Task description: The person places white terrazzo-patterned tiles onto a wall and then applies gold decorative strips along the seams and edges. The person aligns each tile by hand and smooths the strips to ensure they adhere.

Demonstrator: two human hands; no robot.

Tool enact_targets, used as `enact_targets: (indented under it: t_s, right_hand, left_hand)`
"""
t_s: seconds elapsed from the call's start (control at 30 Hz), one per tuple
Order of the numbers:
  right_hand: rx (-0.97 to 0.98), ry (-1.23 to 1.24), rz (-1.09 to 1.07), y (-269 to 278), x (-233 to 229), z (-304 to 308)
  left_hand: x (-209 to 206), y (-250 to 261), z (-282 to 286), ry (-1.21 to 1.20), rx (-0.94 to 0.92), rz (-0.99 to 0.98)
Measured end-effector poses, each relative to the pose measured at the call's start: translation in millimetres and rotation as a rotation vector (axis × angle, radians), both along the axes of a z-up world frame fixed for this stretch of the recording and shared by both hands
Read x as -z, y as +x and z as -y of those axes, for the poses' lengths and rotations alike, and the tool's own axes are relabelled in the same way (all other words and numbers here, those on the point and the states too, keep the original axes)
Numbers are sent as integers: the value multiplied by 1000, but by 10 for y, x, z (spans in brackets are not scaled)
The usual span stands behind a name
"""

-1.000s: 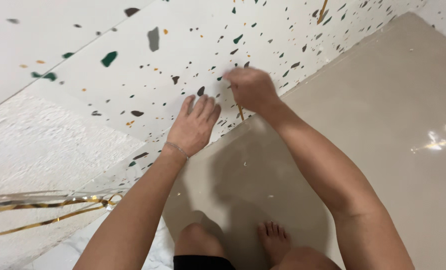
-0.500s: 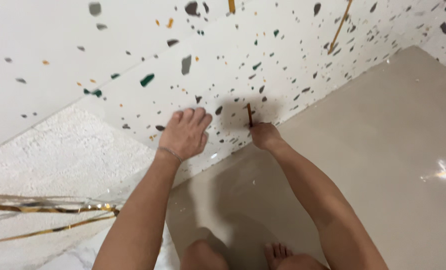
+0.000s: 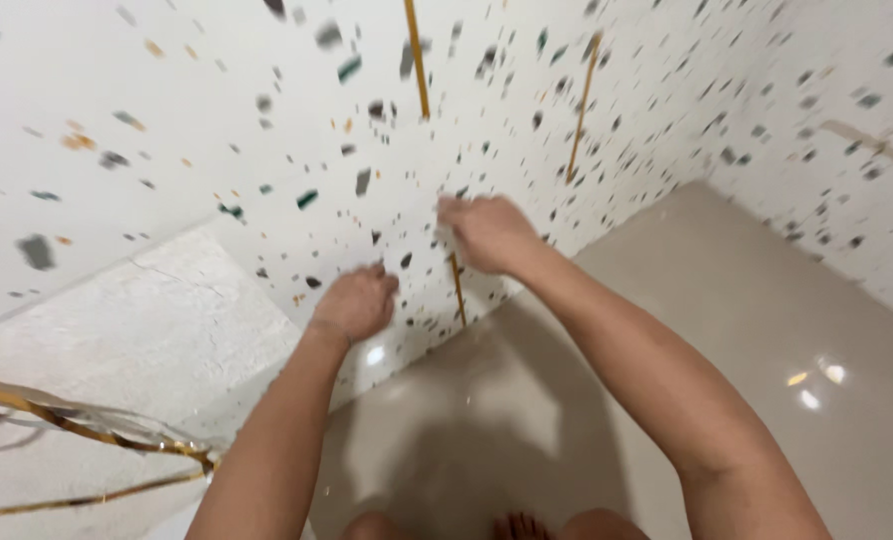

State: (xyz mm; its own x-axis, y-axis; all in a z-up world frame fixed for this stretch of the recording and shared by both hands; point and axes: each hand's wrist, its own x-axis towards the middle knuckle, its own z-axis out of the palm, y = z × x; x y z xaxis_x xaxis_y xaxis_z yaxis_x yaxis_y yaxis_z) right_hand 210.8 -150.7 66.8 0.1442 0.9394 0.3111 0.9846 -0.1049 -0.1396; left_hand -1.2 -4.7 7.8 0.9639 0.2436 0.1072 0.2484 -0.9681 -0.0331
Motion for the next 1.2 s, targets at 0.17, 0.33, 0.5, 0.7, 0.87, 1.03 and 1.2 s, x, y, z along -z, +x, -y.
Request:
enact_targets:
  t_s: [0.17, 0.33, 0.5, 0.7, 0.87, 1.03, 1.2]
  right_hand:
    - [165, -483, -50, 59, -94, -205]
    - [269, -214, -411, 206, 702, -257]
    - [236, -698, -514, 354, 1234, 166]
    - [186, -460, -415, 355, 1091, -14]
    - [57, -410, -424, -149, 819, -264]
    - [110, -19, -421, -788, 212, -398]
    - [54, 381, -205, -1265, -161, -550]
  left_hand:
    - [-378, -230, 373, 51, -236, -60]
    - [-724, -648, 608, 9, -441, -201]
    - [-804, -1107, 683, 3, -528, -210]
    - [-872, -1502, 801, -41, -610, -197]
    - [-908, -1735, 825, -44, -696, -189]
    - [-980, -1734, 710, 211, -558, 97]
    - [-1217, -1250, 451, 342, -516, 109]
